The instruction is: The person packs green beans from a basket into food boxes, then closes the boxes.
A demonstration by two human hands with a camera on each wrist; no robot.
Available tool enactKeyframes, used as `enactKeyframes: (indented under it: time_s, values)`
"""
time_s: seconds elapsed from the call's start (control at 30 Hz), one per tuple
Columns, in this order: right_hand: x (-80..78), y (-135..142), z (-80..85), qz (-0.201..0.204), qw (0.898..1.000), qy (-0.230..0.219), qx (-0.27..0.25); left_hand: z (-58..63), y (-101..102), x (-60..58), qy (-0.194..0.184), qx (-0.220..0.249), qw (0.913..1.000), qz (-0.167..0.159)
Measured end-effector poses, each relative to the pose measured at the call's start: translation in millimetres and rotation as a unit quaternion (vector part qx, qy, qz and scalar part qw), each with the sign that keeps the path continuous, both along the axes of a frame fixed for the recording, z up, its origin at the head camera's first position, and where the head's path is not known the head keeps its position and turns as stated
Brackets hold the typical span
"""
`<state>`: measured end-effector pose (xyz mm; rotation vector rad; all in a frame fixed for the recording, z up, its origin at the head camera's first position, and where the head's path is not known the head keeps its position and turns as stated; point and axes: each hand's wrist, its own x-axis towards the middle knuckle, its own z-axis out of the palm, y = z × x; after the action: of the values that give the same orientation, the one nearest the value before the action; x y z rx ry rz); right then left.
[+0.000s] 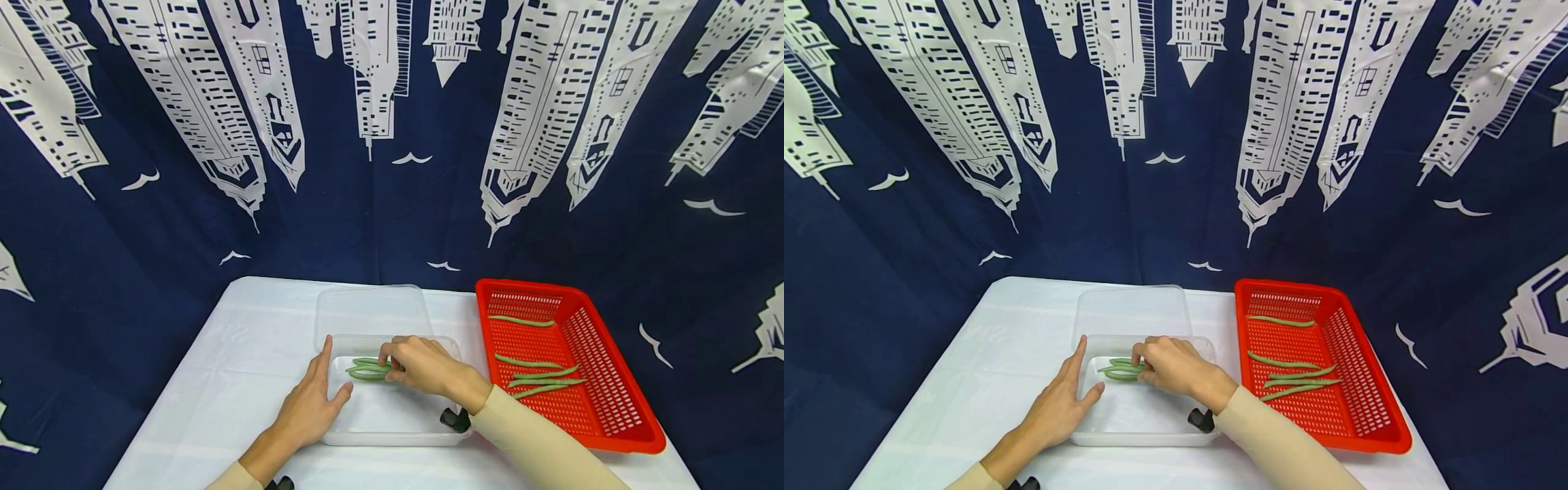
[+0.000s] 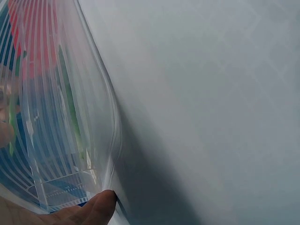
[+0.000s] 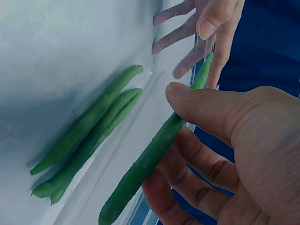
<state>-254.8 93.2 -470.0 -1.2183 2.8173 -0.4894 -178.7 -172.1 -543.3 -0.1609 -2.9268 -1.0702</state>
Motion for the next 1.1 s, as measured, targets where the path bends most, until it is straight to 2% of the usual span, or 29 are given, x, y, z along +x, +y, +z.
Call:
enactKeyframes:
  time_s: [0.33, 0.8, 1.1]
  values:
    - [-1.6, -2, -4.0, 0.002, 1.0, 0.001, 0.004, 1.8, 2, 0.0, 0.001, -0.004, 1.0, -0.001]
    - [-1.6, 5, -9.1, -0.016, 1.0, 0.012, 0.015, 3.1, 3, 0.0, -0.001, -0.006, 1.0, -0.002]
    - [0.9, 15, -4.4, -0.026, 1.0, 0.013, 0.004, -0.1, 3, 0.8, 0.003, -0.007, 1.0, 0.003]
